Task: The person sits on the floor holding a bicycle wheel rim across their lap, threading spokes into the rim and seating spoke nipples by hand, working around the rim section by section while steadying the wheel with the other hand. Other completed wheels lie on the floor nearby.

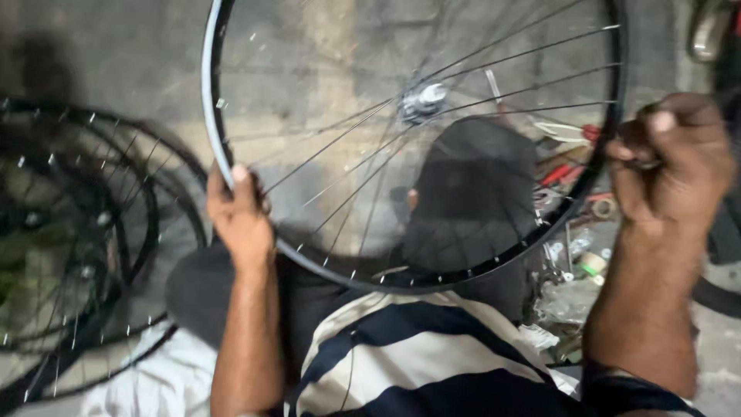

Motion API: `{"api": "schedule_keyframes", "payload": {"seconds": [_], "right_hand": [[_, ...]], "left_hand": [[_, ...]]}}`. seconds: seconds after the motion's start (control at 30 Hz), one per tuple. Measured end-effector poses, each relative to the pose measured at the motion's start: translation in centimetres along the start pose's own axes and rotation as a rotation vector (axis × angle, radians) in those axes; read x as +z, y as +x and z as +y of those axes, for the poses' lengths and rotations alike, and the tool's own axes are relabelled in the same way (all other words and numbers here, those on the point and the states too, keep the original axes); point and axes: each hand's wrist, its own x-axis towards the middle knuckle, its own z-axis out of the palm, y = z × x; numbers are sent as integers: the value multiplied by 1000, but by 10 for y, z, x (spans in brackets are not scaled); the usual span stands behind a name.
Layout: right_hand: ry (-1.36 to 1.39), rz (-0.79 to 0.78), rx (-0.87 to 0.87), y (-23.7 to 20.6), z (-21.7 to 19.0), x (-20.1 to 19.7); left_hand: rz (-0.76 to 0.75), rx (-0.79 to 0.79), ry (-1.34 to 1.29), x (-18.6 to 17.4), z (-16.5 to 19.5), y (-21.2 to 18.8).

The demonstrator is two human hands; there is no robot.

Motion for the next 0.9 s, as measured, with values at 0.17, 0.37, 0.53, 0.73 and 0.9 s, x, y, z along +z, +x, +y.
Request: {"api": "schedule_keyframes", "payload": {"seconds": [0.17,0.37,0.53,0.73,0.9], "right_hand": [[-301,-68,-112,6,-22,59],[-1389,-584,-594,30,-41,129],[-2030,-941,-988,48,-53,167],[-2148,-1232,-901,91,-23,176],[-2271,-1322,-852,109,-7,156]], "left_hand": [[-51,81,16,9,14,4],[-101,87,77,30,44,17],[-111,106,148,48,48,29],[-157,297,207,61,46,39],[-150,370,227,65,51,41]]}}
